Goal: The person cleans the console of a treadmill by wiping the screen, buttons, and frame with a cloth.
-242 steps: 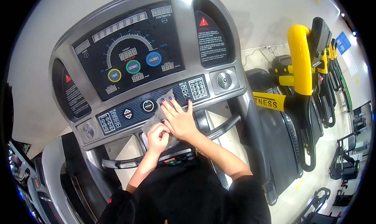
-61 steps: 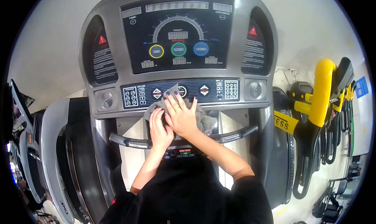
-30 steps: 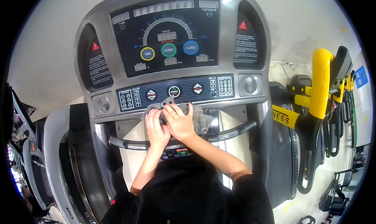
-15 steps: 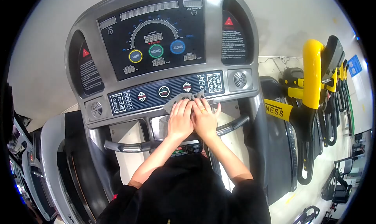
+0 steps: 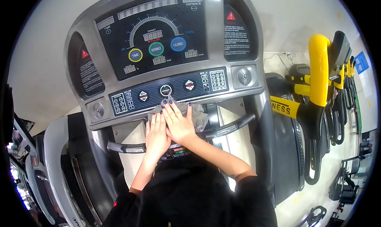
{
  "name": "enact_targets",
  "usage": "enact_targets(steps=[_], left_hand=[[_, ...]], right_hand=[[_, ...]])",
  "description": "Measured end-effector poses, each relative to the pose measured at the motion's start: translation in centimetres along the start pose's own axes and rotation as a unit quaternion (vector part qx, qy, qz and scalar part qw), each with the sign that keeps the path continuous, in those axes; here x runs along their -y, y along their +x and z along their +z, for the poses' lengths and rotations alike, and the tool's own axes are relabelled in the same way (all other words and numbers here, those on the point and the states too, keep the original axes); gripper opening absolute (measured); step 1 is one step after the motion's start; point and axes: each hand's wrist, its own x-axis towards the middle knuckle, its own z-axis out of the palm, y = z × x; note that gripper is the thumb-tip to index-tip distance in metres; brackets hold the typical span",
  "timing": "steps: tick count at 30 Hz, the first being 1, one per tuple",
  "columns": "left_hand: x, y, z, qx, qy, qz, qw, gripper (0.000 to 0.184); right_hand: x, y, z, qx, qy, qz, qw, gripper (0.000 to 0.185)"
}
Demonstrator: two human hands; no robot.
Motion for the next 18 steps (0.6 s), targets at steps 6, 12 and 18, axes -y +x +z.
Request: enact_targets(steps=[6, 12, 18], left_hand=[[-1.3, 0.7, 0.9, -0.003, -0.02, 0.045, 0.999, 0.061], [-4.1, 2.4, 2.3, -0.002, -0.06, 0.096, 0.994, 0.061], [-3.1, 1.6, 0.8, 0.019, -0.057, 0.069, 0.996, 0.063]], right_hand=[[-2.1, -1.7, -0.6, -0.049, 0.025, 0.014, 0.998, 0.059], [-4.4, -4.0, -1.4, -0.049, -0.02, 0.098, 0.994, 0.057], [-3.6, -3.3, -1.3, -0.044, -0.015, 0.06, 0.997, 0.06]])
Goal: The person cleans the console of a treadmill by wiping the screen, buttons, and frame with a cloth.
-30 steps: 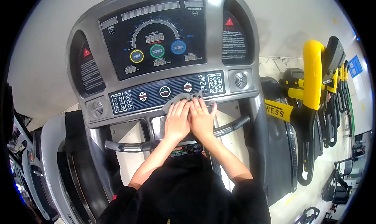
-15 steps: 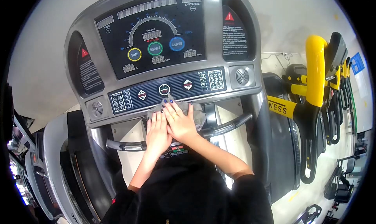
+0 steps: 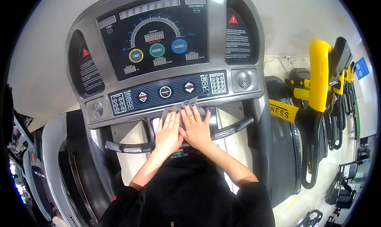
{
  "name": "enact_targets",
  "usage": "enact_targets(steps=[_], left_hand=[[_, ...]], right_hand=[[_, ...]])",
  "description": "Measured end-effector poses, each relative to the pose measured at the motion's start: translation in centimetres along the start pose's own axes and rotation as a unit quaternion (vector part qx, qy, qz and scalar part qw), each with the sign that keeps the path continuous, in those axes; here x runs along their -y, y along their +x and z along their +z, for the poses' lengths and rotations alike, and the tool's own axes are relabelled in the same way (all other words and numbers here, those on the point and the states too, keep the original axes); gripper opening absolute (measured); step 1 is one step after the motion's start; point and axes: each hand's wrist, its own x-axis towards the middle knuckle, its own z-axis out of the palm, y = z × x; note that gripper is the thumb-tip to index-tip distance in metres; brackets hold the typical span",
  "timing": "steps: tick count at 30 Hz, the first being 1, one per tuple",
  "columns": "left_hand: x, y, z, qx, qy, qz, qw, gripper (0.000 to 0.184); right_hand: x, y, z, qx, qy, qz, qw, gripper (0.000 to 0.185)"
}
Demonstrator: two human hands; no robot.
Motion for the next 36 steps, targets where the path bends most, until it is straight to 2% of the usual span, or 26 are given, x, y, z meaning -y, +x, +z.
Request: enact_targets(steps=[4, 6, 13, 17, 21, 23, 27, 32, 36], left_hand=[[2.0, -2.3, -1.3, -0.022, 0.039, -0.1, 0.994, 0.068], [3.1, -3.1, -1.5, -0.034, 0.054, -0.132, 0.989, 0.069], [5.2, -5.1, -2.2, -0.077, 0.061, -0.249, 0.964, 0.064], [6.4, -5.7, -2.2, -0.112, 0.059, -0.27, 0.955, 0.063], [6.9, -4.9, -2.1, -0.144, 0.058, -0.201, 0.967, 0.064], [7.0, -4.3, -2.2, -0.128, 0.064, -0.169, 0.975, 0.065], [6.6, -2.9, -2.8, -0.11, 0.044, -0.115, 0.986, 0.062], [6.7, -1.9, -2.6, -0.125, 0.032, -0.071, 0.989, 0.054], [7.3, -2.0, -3.2, -0.119, -0.006, -0.054, 0.991, 0.054]], right_hand=[[1.9, 1.7, 0.5, -0.012, 0.037, -0.077, 0.996, 0.067], [3.5, 2.8, 1.2, 0.014, 0.044, -0.095, 0.994, 0.07], [8.0, 5.6, 2.2, 0.019, 0.08, -0.178, 0.981, 0.063], [9.6, 6.2, 2.5, 0.027, 0.075, -0.191, 0.978, 0.063], [9.0, 6.0, 2.3, 0.031, 0.063, -0.166, 0.984, 0.06], [8.6, 5.6, 2.0, 0.047, 0.052, -0.135, 0.988, 0.059], [7.5, 4.7, 1.8, -0.037, 0.07, -0.099, 0.992, 0.058], [7.9, 4.6, 2.0, -0.063, 0.028, -0.056, 0.996, 0.054], [8.7, 5.1, 2.0, -0.048, 0.025, -0.022, 0.998, 0.054]])
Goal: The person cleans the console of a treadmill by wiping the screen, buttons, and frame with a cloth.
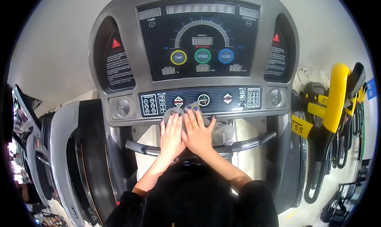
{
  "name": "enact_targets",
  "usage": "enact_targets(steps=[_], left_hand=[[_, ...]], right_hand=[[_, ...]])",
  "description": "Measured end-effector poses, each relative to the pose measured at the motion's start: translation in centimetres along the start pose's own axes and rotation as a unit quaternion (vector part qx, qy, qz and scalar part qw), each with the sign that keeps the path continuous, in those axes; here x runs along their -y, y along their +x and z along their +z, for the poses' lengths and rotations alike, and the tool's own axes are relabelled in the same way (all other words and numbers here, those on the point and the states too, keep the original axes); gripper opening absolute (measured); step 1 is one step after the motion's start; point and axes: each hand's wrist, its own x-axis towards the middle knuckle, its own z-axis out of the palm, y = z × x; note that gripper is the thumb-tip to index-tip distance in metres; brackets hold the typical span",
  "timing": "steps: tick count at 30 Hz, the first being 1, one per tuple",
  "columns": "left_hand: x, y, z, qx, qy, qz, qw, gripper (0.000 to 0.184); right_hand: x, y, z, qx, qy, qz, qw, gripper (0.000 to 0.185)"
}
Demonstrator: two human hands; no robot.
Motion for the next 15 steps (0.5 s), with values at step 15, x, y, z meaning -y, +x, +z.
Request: enact_targets(steps=[15], left_hand=[[4.8, 0.8, -4.9, 0.017, -0.019, 0.016, 1.0, 0.066]], right_hand=[[3.8, 6.4, 0.5, -0.053, 0.033, 0.029, 0.998, 0.055]])
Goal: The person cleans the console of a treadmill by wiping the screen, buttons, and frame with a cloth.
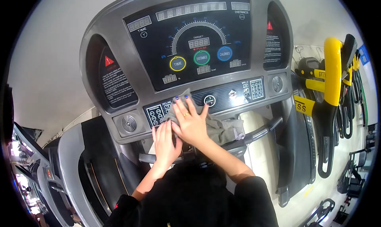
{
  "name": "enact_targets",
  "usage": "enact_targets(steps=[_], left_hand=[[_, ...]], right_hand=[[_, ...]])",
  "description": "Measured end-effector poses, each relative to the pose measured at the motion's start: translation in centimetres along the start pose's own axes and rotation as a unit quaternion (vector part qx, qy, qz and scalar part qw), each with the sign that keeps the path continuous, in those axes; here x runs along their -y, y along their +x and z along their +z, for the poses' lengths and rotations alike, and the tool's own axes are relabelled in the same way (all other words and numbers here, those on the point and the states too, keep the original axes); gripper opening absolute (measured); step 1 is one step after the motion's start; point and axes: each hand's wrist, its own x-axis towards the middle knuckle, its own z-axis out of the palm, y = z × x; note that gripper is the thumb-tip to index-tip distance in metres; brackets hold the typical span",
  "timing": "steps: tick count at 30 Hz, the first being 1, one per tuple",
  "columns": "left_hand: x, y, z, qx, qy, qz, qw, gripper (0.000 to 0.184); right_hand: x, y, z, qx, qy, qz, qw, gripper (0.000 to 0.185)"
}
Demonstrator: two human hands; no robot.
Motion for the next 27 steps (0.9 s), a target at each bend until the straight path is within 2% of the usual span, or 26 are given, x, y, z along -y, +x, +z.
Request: enact_targets(steps=[2, 6, 8, 10, 14, 16, 20, 24, 27], left_hand=[[0.5, -0.5, -0.4, -0.008, -0.002, -0.017, 1.0, 0.063], [1.6, -0.9, -0.8, -0.003, 0.014, 0.0, 1.0, 0.063], [1.8, -1.0, -0.8, 0.03, 0.023, 0.016, 0.999, 0.064], [1.6, -0.7, -0.9, 0.055, 0.014, 0.032, 0.998, 0.069], [1.7, 0.1, -0.9, 0.063, 0.019, 0.031, 0.997, 0.07], [1.7, 0.9, -1.2, 0.051, 0.023, 0.016, 0.998, 0.066], [2.4, 1.5, -1.6, 0.04, 0.039, -0.003, 0.998, 0.063], [4.1, 1.1, -2.0, 0.029, 0.045, -0.012, 0.999, 0.062], [5.5, 0.2, -2.0, 0.027, 0.004, -0.009, 1.0, 0.066]], right_hand=[[0.8, 0.4, 0.1, -0.008, 0.022, -0.043, 0.999, 0.053], [1.4, 0.7, 0.6, -0.031, 0.039, -0.057, 0.997, 0.048], [1.1, 0.5, 0.9, -0.031, 0.039, -0.038, 0.998, 0.048], [1.0, 0.2, 0.9, -0.001, 0.021, 0.03, 0.999, 0.052], [0.4, 0.0, 1.1, -0.005, -0.026, 0.15, 0.988, 0.053], [0.9, 0.1, 1.3, -0.018, -0.03, 0.148, 0.988, 0.054], [2.3, 0.5, 1.5, -0.018, -0.015, 0.108, 0.994, 0.054], [3.2, 0.8, 1.7, -0.008, -0.007, 0.022, 1.0, 0.052], [3.6, 0.9, 2.0, -0.011, 0.023, -0.029, 0.999, 0.05]])
